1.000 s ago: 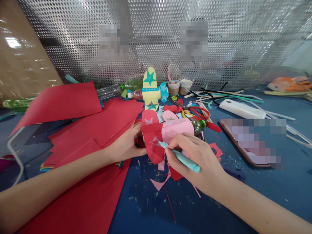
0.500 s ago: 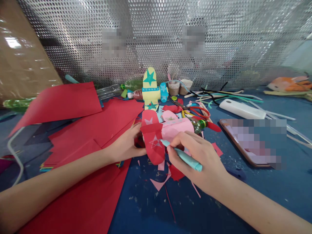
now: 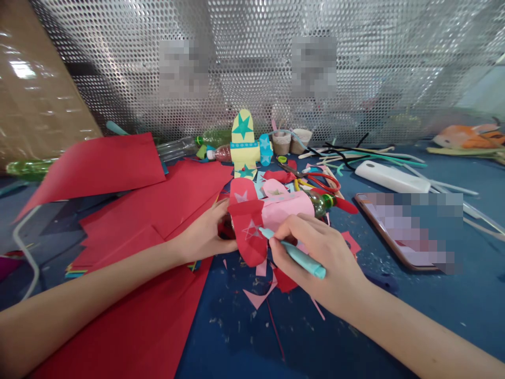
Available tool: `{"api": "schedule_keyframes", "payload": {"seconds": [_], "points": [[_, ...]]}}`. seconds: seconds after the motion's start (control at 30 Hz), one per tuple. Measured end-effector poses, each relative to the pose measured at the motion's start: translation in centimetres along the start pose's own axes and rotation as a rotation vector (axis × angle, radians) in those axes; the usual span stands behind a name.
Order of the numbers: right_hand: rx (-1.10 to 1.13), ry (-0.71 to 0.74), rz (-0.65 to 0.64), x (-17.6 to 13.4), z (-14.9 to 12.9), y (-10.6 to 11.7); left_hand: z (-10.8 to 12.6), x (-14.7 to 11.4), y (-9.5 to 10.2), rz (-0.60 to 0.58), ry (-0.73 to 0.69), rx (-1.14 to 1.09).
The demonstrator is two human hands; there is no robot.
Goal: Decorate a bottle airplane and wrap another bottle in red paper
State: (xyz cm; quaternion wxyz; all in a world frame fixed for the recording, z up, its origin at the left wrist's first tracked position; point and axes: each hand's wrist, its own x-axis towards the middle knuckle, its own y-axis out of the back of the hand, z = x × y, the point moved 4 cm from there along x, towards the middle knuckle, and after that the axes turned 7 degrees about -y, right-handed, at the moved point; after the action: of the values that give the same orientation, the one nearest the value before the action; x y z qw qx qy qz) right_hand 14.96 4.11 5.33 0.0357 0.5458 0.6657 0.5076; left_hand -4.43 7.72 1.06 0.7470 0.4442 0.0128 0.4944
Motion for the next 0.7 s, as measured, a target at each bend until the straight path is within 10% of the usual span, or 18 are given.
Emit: {"api": "schedule_keyframes", "payload": {"seconds": [0.7], "points": [[0.010, 0.001, -0.023, -0.04, 0.00, -0.02, 0.00, 0.02, -0.04, -0.010, -0.006, -0.013]]}}
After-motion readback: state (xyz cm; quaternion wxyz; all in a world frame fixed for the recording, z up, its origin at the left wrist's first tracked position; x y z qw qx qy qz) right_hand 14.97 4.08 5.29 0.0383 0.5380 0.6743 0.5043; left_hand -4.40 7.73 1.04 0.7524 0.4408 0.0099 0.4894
